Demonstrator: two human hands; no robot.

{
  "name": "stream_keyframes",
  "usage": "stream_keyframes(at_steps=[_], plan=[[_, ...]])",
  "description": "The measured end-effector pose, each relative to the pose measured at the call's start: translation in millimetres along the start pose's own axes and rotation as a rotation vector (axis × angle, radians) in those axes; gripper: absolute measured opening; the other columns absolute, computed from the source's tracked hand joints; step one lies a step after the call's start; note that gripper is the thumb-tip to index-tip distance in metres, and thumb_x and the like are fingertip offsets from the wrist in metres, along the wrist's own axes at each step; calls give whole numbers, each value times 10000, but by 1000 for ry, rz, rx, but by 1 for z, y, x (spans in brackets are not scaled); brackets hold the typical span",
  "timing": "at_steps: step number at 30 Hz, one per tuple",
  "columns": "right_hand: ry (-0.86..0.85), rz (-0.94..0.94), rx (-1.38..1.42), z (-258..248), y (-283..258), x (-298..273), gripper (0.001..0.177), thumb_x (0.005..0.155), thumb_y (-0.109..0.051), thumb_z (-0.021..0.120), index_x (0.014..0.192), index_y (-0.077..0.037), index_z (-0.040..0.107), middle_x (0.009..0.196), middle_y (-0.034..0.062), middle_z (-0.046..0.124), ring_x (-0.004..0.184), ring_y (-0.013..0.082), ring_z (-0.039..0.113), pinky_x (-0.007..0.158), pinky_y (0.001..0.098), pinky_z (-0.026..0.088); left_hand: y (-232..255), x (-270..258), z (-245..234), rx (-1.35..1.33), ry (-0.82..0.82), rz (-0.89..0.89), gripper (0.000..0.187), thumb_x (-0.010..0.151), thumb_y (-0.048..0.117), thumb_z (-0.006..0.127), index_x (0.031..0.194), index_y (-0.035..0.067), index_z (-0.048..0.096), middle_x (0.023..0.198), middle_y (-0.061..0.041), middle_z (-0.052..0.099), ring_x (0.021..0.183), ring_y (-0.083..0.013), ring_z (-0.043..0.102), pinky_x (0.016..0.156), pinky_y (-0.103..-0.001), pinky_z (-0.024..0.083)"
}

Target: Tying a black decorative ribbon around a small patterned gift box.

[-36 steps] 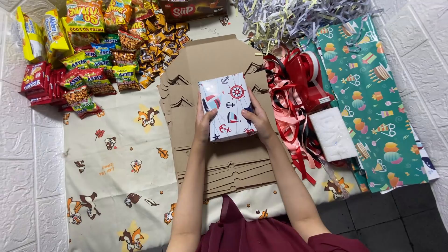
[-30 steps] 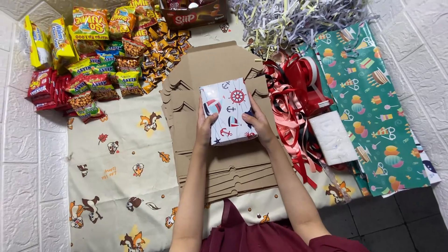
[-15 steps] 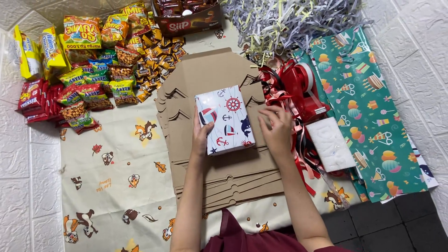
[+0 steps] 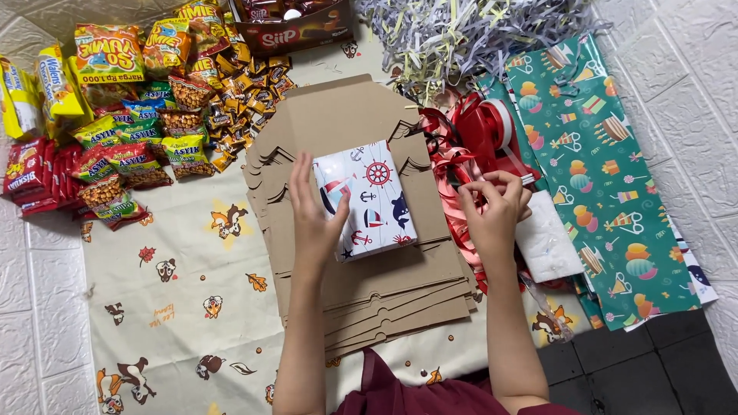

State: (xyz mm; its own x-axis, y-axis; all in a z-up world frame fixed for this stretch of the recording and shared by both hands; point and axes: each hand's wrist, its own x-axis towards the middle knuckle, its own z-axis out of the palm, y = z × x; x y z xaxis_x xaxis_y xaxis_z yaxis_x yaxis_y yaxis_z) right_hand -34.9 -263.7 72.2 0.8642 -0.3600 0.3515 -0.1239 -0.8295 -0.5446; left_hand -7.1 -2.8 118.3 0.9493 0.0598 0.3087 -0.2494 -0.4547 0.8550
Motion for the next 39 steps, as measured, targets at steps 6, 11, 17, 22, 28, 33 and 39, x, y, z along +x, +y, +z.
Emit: stream_keyframes(at_steps=[6,11,17,22,28,33,39], plan=[[-70,-30,350,-44,-18,0,121,1004,-244,558,966,-131,576,734,-45,624,791,190,628,919,354,333,50,3,67,-112,-352,332,452,912,184,609,1346,164,484,1309,-57,523,1285,-289,462,1094,-462,346],[-67,4,606,-78,-39,6,64,945,-89,638,960,-28,637,694,61,606,666,157,595,789,318,459,50,7,132,-90,-568,398,386,873,217,625,1242,243,512,1181,17,555,1175,-256,514,1032,-477,364],[108,60,724,-98,9,17,87,977,-91,639,1009,-17,606,907,62,581,740,106,523,729,234,465,81,45,124,-237,-462,471,116,884,122,611,987,169,636,788,0,600,762,-192,587,721,-325,469],[246,27,675,-123,31,29,207,1011,-239,667,989,-39,617,891,48,559,770,119,521,697,221,431,113,80,76,-307,-505,571,126,940,161,580,1032,159,667,905,-19,645,769,-143,587,667,-257,466],[213,-38,666,-138,38,26,147,999,-105,710,1018,16,629,908,83,558,869,159,526,769,231,441,133,88,-14,-244,-347,585,232,882,135,709,1090,72,628,1019,-54,686,873,-152,650,767,-259,525],[360,-122,598,-147,39,26,227,1091,-123,727,1049,70,615,960,135,547,903,219,571,795,301,513,136,71,-101,245,-383,579,221,838,295,729,888,87,677,800,-15,652,717,-172,549,654,-287,402],[229,-101,493,-142,36,31,191,1176,-97,695,1111,72,634,1038,155,600,967,221,579,885,301,484,113,41,-164,235,-340,342,129,807,129,765,762,52,672,677,-7,646,547,-73,527,556,-206,397]])
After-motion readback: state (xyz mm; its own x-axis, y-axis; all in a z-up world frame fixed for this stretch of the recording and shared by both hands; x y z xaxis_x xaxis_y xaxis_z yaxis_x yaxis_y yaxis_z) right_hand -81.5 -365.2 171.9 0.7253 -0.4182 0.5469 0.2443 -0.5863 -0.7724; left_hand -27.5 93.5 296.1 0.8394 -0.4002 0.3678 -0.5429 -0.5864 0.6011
